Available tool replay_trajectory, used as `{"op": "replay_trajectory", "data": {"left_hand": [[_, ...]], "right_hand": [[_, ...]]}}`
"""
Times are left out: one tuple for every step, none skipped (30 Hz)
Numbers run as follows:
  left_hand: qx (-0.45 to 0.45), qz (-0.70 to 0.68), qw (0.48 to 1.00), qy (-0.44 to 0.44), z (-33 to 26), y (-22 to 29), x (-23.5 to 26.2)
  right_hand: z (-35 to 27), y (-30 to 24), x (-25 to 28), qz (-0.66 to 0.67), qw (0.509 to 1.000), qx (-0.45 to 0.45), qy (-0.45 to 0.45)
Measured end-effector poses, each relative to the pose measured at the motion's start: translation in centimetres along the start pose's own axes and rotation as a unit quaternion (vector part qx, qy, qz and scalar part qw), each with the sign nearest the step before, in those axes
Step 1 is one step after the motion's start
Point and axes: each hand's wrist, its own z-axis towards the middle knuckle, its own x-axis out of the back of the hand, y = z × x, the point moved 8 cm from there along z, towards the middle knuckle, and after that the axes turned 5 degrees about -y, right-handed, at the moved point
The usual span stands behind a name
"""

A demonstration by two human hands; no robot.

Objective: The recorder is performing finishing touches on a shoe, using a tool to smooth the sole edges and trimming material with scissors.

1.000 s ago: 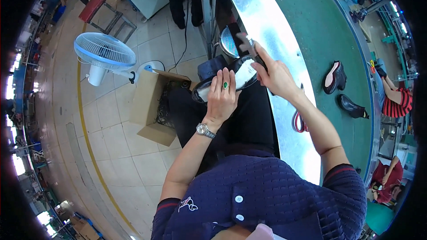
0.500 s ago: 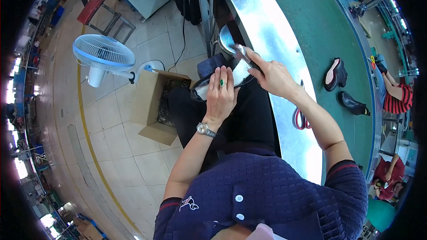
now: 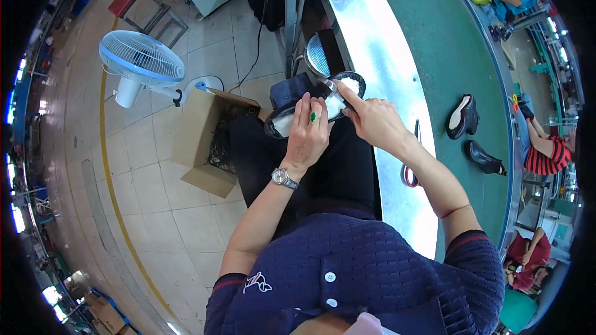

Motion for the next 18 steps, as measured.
{"op": "replay_trajectory", "data": {"left_hand": [[-0.001,-0.010,1.000,0.011,-0.2,0.0,0.1],[-0.002,-0.020,1.000,0.022,-0.4,-0.1,0.3],[0.002,-0.020,1.000,0.022,-0.5,-0.1,0.2],[0.003,-0.023,1.000,0.020,-0.3,0.0,0.2],[0.003,-0.026,1.000,0.017,-0.1,0.1,0.1],[0.002,-0.028,0.999,0.018,-0.2,0.2,0.1],[0.003,-0.017,1.000,0.012,-0.2,0.0,0.0],[0.004,-0.005,1.000,0.005,-0.3,-0.1,-0.1],[0.004,-0.004,1.000,0.005,-0.3,-0.3,-0.1],[0.008,-0.019,1.000,0.018,-0.4,-0.3,0.0],[0.011,-0.034,0.999,0.031,-0.4,-0.5,0.2],[0.014,-0.033,0.999,0.031,-0.4,-0.5,0.2],[0.038,-0.064,0.997,0.015,0.1,-0.6,0.3],[0.062,-0.094,0.994,-0.002,0.4,-0.8,0.4],[0.061,-0.096,0.994,-0.001,0.6,-0.7,1.1],[0.124,-0.142,0.982,-0.025,1.2,-1.5,2.0],[0.186,-0.188,0.963,-0.049,1.3,-2.4,2.5],[0.156,-0.072,0.982,-0.076,1.5,-2.6,3.0]], "right_hand": [[-0.1,-0.5,0.5,-0.008,1.000,0.009,-0.006],[-0.3,-1.2,0.4,-0.009,1.000,0.011,-0.009],[-0.6,-1.8,1.0,0.017,0.999,0.004,0.035],[-0.9,-1.9,1.7,0.043,0.996,-0.007,0.080],[-0.7,-1.6,1.3,0.041,0.996,-0.009,0.081],[-0.3,-1.0,-0.2,0.013,0.999,-0.010,0.040],[0.1,-1.2,-0.8,-0.014,1.000,-0.008,-0.002],[0.1,-1.3,-0.6,-0.015,1.000,-0.007,-0.002],[0.1,-1.7,0.1,-0.017,1.000,0.001,0.006],[0.0,-2.1,0.6,-0.019,1.000,0.011,0.012],[0.0,-2.5,0.3,-0.021,1.000,0.013,0.011],[-0.2,-2.7,0.4,0.004,0.999,0.008,0.041],[-0.5,-2.6,0.5,0.029,0.997,-0.001,0.072],[-0.5,-2.2,0.0,0.028,0.997,-0.002,0.072],[-0.4,-1.7,-1.1,-0.003,0.999,-0.008,0.045],[-0.2,-1.1,-1.9,-0.032,0.999,-0.015,0.019],[0.0,-1.0,-1.8,-0.032,0.999,-0.018,0.018],[0.2,-1.0,-1.6,-0.031,0.999,-0.017,0.007]]}}
